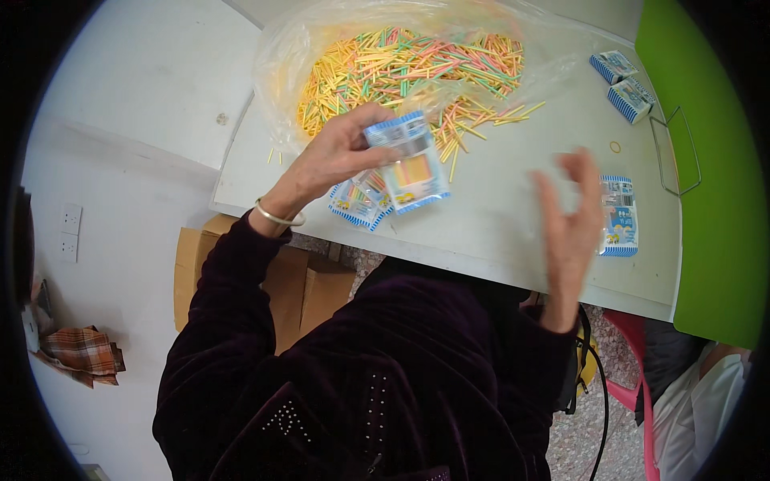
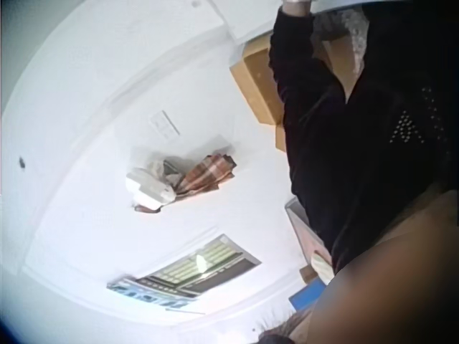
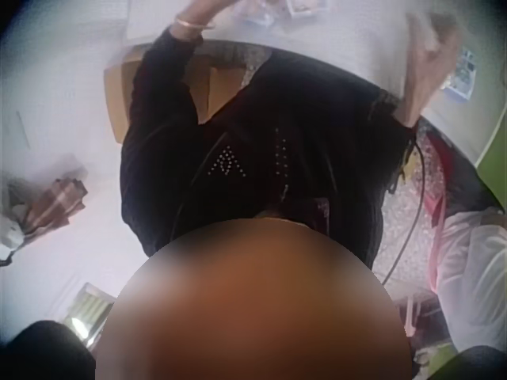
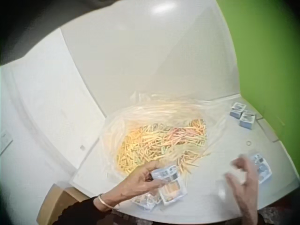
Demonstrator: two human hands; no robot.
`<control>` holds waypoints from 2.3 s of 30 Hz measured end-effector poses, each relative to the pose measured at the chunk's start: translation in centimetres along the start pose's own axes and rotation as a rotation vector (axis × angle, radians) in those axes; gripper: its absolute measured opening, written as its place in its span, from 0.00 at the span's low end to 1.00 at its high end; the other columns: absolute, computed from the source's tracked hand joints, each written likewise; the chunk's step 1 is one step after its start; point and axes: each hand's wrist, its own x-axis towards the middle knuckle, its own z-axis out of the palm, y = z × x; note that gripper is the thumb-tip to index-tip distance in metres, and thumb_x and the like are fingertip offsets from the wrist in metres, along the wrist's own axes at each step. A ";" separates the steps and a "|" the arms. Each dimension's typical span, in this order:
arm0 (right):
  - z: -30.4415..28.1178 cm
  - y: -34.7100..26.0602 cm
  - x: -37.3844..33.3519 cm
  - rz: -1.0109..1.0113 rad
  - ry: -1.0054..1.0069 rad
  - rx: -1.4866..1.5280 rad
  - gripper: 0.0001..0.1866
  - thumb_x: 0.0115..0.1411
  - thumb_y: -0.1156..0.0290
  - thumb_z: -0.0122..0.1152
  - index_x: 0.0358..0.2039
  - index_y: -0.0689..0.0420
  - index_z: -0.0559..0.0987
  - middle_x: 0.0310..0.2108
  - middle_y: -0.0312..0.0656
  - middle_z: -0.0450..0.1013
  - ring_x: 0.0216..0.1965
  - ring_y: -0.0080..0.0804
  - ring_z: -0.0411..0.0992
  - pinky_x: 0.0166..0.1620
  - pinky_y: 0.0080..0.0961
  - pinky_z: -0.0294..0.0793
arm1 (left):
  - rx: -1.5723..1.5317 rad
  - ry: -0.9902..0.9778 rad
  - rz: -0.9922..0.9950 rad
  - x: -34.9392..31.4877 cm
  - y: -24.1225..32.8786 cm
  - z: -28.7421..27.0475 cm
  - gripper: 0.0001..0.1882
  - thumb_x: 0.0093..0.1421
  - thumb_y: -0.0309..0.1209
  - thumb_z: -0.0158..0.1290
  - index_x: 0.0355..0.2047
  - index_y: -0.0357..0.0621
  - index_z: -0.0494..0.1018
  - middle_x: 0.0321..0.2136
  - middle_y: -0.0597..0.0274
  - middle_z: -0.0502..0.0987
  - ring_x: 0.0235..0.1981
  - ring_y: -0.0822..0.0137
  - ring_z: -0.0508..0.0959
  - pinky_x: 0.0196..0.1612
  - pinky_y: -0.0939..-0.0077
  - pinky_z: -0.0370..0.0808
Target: Packaging thin colorful sticks into small plastic packets.
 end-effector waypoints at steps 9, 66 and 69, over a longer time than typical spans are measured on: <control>-6.9 8.0 -0.4 0.215 0.114 -0.837 0.23 0.55 0.59 0.60 0.42 0.67 0.74 0.42 0.54 0.70 0.46 0.50 0.66 0.47 0.38 0.67 | 0.860 0.346 0.120 -4.3 -3.4 -1.1 0.21 0.47 0.32 0.58 0.40 0.37 0.68 0.38 0.51 0.70 0.41 0.51 0.69 0.44 0.63 0.68; 0.5 2.5 1.1 0.200 -0.118 0.204 0.10 0.59 0.74 0.55 0.37 0.68 0.77 0.27 0.37 0.73 0.29 0.18 0.66 0.34 0.15 0.65 | 0.352 -0.053 0.190 6.4 -4.0 5.9 0.14 0.53 0.34 0.58 0.35 0.36 0.73 0.26 0.58 0.74 0.28 0.69 0.73 0.32 0.73 0.69; 0.1 1.4 1.0 0.197 -0.189 0.224 0.09 0.58 0.74 0.55 0.35 0.67 0.77 0.25 0.34 0.71 0.28 0.17 0.64 0.33 0.14 0.64 | 0.352 0.117 0.417 6.8 -2.4 6.7 0.15 0.53 0.34 0.58 0.36 0.37 0.73 0.30 0.54 0.75 0.31 0.62 0.74 0.37 0.68 0.69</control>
